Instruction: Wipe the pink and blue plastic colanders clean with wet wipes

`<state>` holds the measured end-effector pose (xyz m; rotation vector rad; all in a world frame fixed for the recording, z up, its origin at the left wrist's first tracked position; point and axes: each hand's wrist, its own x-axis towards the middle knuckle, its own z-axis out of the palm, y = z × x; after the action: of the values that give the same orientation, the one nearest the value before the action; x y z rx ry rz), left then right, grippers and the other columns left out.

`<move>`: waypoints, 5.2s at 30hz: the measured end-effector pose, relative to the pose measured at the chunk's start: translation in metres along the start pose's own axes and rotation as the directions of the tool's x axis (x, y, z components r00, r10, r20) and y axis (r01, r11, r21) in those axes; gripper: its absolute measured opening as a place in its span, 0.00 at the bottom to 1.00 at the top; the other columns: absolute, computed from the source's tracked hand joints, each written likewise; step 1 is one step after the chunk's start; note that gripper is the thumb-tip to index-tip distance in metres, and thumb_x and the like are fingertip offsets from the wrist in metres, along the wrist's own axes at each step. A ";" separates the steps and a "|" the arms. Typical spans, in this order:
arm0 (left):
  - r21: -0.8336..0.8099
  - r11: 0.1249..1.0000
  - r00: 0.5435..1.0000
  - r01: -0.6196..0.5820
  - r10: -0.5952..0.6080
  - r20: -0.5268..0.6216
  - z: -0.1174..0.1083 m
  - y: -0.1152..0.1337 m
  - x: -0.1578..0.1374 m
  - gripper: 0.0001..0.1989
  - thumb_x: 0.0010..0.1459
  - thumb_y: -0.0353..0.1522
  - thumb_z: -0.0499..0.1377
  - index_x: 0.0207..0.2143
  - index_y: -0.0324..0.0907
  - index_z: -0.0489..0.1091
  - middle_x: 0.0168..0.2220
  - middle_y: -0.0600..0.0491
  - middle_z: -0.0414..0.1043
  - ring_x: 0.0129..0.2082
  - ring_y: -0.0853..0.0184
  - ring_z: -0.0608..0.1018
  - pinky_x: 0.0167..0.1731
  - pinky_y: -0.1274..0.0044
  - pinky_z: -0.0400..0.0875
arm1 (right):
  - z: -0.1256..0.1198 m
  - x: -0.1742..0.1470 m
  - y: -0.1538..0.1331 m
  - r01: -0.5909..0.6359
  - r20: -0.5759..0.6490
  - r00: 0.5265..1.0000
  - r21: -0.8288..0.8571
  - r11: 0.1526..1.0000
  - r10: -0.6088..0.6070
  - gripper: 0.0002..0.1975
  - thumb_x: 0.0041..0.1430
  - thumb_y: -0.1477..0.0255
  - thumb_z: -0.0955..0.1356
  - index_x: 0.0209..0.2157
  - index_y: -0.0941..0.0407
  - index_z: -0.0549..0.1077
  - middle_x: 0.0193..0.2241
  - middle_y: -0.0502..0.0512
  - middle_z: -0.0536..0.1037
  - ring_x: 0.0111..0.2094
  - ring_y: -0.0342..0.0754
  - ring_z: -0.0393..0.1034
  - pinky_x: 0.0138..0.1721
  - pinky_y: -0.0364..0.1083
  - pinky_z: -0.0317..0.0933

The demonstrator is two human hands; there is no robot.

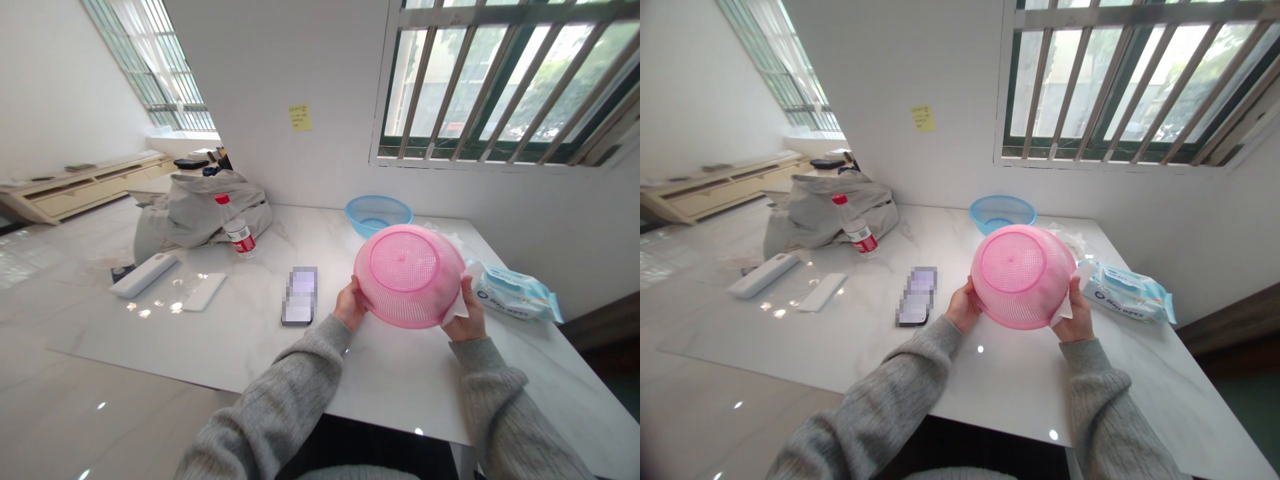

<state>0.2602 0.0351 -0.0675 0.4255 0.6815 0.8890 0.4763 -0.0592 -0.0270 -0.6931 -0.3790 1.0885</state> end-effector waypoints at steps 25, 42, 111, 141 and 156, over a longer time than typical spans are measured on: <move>-0.048 0.999 1.000 -0.006 0.005 -0.010 0.007 0.003 -0.005 0.20 0.71 0.43 0.53 0.40 0.38 0.75 0.31 0.48 0.80 0.27 0.66 0.77 0.26 0.75 0.65 | 0.002 0.002 0.000 -0.012 -0.051 0.999 0.028 1.000 0.013 0.12 0.68 0.63 0.68 0.50 0.47 0.79 0.46 0.48 0.85 0.59 0.50 0.75 0.65 0.54 0.66; -0.019 1.000 1.000 -0.020 0.020 -0.005 0.006 0.002 -0.005 0.21 0.70 0.45 0.53 0.44 0.37 0.76 0.36 0.45 0.81 0.31 0.64 0.78 0.28 0.75 0.68 | 0.008 0.004 0.002 0.013 -0.022 1.000 -0.100 0.995 -0.015 0.22 0.62 0.56 0.73 0.53 0.50 0.78 0.54 0.53 0.81 0.63 0.55 0.69 0.61 0.57 0.70; 0.106 0.984 0.989 -0.140 0.134 0.066 0.018 -0.002 -0.016 0.32 0.55 0.56 0.65 0.43 0.35 0.76 0.31 0.49 0.78 0.25 0.67 0.76 0.20 0.76 0.70 | -0.007 0.016 0.014 0.223 -0.403 0.845 -0.330 0.917 -0.351 0.20 0.56 0.57 0.75 0.42 0.58 0.78 0.41 0.50 0.79 0.43 0.45 0.73 0.49 0.48 0.73; 0.114 0.949 0.955 -0.294 0.295 0.008 -0.002 0.007 0.004 0.23 0.60 0.50 0.64 0.38 0.37 0.79 0.37 0.45 0.81 0.41 0.60 0.80 0.47 0.71 0.72 | -0.011 0.016 0.017 0.139 -0.330 0.917 -0.257 0.956 -0.222 0.18 0.56 0.60 0.76 0.43 0.58 0.80 0.36 0.49 0.81 0.34 0.43 0.74 0.43 0.46 0.74; 0.096 0.956 0.960 -0.278 0.280 -0.006 -0.007 0.006 0.009 0.21 0.62 0.48 0.64 0.39 0.37 0.80 0.39 0.45 0.82 0.44 0.59 0.81 0.55 0.68 0.70 | -0.007 0.017 0.013 0.131 -0.345 0.910 -0.290 0.948 -0.231 0.20 0.46 0.59 0.80 0.38 0.57 0.82 0.35 0.49 0.83 0.34 0.44 0.76 0.37 0.45 0.76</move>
<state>0.2560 0.0463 -0.0719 0.6083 0.6933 1.1319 0.4787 -0.0428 -0.0420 -1.0592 -0.2513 0.7108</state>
